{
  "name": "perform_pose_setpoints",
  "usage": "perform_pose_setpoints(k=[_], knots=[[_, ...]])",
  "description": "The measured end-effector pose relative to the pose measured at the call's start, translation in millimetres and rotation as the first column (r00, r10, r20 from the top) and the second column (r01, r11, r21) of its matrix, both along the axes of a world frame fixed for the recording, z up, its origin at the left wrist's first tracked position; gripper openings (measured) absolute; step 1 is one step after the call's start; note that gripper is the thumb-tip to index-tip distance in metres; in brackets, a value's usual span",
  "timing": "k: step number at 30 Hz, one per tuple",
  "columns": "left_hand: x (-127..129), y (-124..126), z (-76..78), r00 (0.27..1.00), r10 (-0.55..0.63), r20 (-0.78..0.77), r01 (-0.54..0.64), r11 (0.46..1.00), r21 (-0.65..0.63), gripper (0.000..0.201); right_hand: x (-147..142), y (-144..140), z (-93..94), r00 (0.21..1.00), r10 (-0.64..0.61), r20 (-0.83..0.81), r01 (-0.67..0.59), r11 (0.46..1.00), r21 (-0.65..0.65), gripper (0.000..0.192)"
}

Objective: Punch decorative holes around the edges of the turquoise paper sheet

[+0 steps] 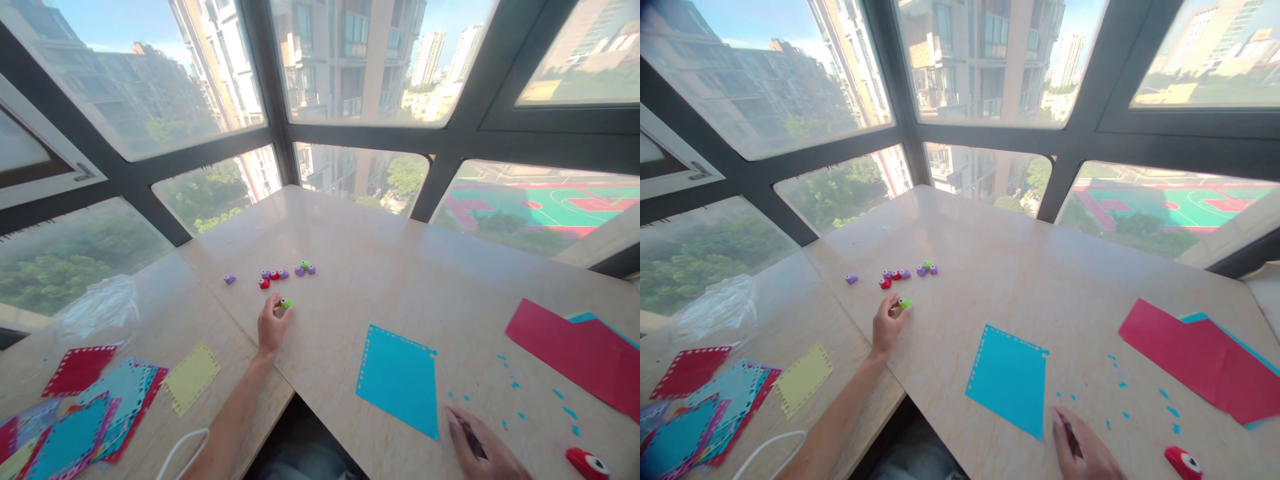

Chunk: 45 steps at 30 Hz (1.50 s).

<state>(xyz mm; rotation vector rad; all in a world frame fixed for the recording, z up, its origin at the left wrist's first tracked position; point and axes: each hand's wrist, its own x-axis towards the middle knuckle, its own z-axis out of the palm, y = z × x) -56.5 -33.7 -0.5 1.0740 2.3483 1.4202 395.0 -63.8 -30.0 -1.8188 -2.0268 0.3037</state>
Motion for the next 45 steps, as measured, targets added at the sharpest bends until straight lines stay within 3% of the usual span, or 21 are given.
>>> perform_pose_setpoints(k=[6,10,13,16,19,22,26,33,37,42,45], knots=[[48.6,-7.3,3.4,0.988,-0.15,0.024,0.15,0.989,0.003,0.053,-23.0,-5.2,17.1,0.995,-0.068,-0.069,0.075,0.992,0.097,0.053],[98.2,-12.9,5.3,0.949,-0.315,0.015,0.315,0.949,0.009,0.047,-31.9,-6.4,26.7,0.987,-0.054,-0.154,0.065,0.996,0.068,0.049],[141.9,-18.3,14.2,0.882,-0.47,-0.03,0.471,0.882,0.029,0.046,-33.6,-7.2,30.7,0.973,-0.055,-0.226,0.062,0.998,0.022,0.045],[183.8,-22.2,25.7,0.777,-0.623,-0.091,0.627,0.778,0.035,0.043,-35.4,-9.6,35.5,0.93,-0.112,-0.349,0.104,0.994,-0.041,0.044],[217.9,-24.5,32.0,0.676,-0.725,-0.129,0.731,0.682,-0.005,0.049,-39.4,-13.6,43.8,0.821,-0.206,-0.532,0.159,0.978,-0.133,0.047],[241.9,-28.2,30.9,0.608,-0.777,-0.159,0.778,0.624,-0.072,0.052,-45.1,-18.7,53.5,0.697,-0.261,-0.668,0.157,0.964,-0.213,0.051],[258.8,-34.1,26.5,0.579,-0.804,-0.139,0.798,0.593,-0.105,0.048,-51.3,-23.0,58.0,0.62,-0.246,-0.745,0.101,0.967,-0.236,0.052],[260.2,-35.6,22.8,0.624,-0.777,-0.082,0.775,0.629,-0.06,0.063,-60.2,-14.6,53.4,0.652,-0.135,-0.746,0.045,0.989,-0.14,0.043],[260.2,-37.4,20.7,0.629,-0.772,-0.092,0.772,0.634,-0.038,0.063,-63.5,-10.4,57.2,0.619,-0.192,-0.762,0.044,0.977,-0.21,0.045],[266.5,-40.3,18.8,0.68,-0.73,-0.069,0.732,0.681,0.003,0.062,-59.8,-5.9,59.2,0.591,-0.265,-0.762,0.047,0.954,-0.295,0.049],[268.3,-39.1,19.5,0.655,-0.751,-0.084,0.754,0.657,0.005,0.061,-55.3,-2.7,60.4,0.592,-0.247,-0.767,0.044,0.96,-0.275,0.047]])
